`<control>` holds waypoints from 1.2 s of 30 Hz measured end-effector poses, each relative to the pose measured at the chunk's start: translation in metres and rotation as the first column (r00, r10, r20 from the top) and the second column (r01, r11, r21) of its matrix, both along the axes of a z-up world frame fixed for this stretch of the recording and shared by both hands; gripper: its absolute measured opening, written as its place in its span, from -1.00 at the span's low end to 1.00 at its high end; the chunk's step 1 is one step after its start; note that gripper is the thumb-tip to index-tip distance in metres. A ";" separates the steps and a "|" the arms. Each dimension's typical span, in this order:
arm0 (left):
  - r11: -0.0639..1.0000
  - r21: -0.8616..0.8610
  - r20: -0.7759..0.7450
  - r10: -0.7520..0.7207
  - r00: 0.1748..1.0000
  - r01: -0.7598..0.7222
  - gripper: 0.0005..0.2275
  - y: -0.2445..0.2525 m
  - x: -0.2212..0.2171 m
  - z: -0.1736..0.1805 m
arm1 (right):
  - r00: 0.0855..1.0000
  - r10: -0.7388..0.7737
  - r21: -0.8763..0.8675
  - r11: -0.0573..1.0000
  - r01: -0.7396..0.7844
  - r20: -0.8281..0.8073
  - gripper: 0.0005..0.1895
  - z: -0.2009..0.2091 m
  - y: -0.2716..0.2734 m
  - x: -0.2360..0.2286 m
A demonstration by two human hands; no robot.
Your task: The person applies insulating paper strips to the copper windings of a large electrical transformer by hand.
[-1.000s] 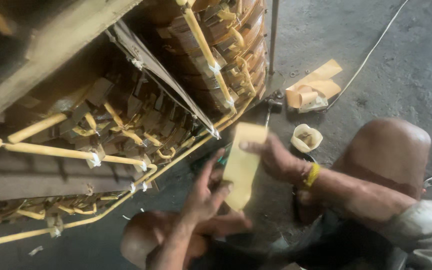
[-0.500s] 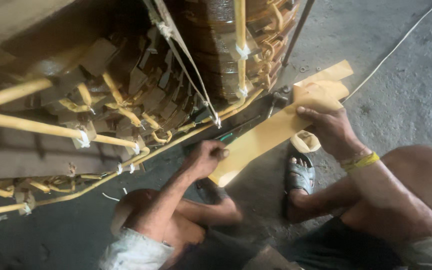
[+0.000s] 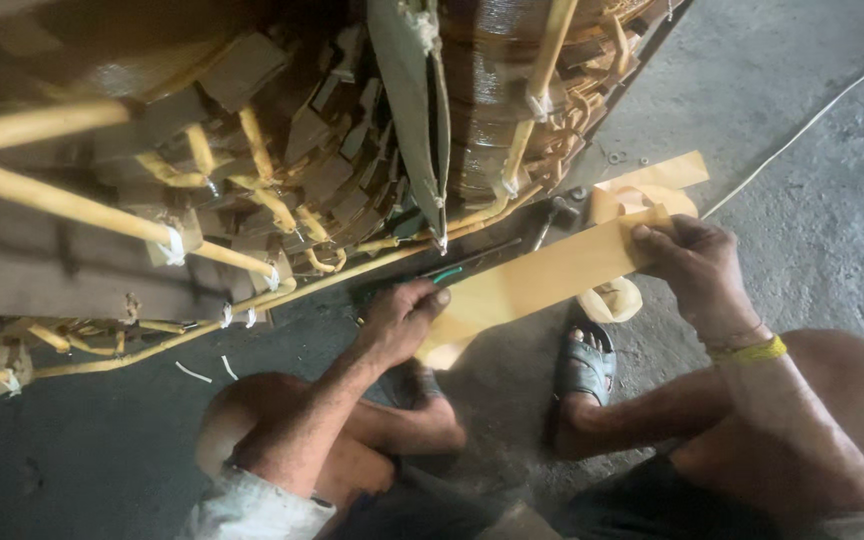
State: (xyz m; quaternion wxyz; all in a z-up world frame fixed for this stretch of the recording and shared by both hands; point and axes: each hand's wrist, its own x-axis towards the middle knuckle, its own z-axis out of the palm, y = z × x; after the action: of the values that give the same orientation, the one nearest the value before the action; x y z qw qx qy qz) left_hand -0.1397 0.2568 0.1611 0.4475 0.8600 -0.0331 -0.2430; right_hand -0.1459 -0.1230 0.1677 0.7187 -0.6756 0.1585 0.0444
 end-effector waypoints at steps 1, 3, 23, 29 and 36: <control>1.000 0.025 0.007 0.017 1.000 -0.017 -0.71 -0.003 -0.001 0.002 | 1.000 -0.014 0.001 1.000 0.014 -0.001 -0.65 -0.002 0.001 0.001; 0.998 0.039 -0.020 0.047 0.999 -0.046 -0.70 -0.009 -0.003 0.003 | 0.999 -0.043 0.002 0.999 0.043 -0.006 -0.65 -0.013 0.004 0.003; 0.837 0.502 -0.135 -0.172 0.976 0.217 -0.21 -0.020 -0.002 0.038 | 0.945 0.071 -0.634 0.758 0.156 0.318 -0.60 0.043 0.012 -0.030; 0.937 -0.197 0.177 -0.254 0.951 0.287 -0.50 -0.097 -0.029 0.040 | 0.768 0.429 -0.744 0.662 0.091 0.475 -0.81 0.049 0.014 -0.072; 0.915 -0.149 -0.020 -0.382 0.924 0.375 -0.67 -0.114 -0.041 0.028 | 0.945 -0.146 -0.545 0.787 0.290 0.292 -0.81 0.086 -0.034 -0.148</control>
State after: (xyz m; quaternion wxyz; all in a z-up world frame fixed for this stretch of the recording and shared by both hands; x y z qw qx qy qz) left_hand -0.1810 0.1430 0.1894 0.4528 0.7971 -0.2053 -0.3428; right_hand -0.2936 -0.1572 0.2533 0.4915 -0.8398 0.1559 -0.1698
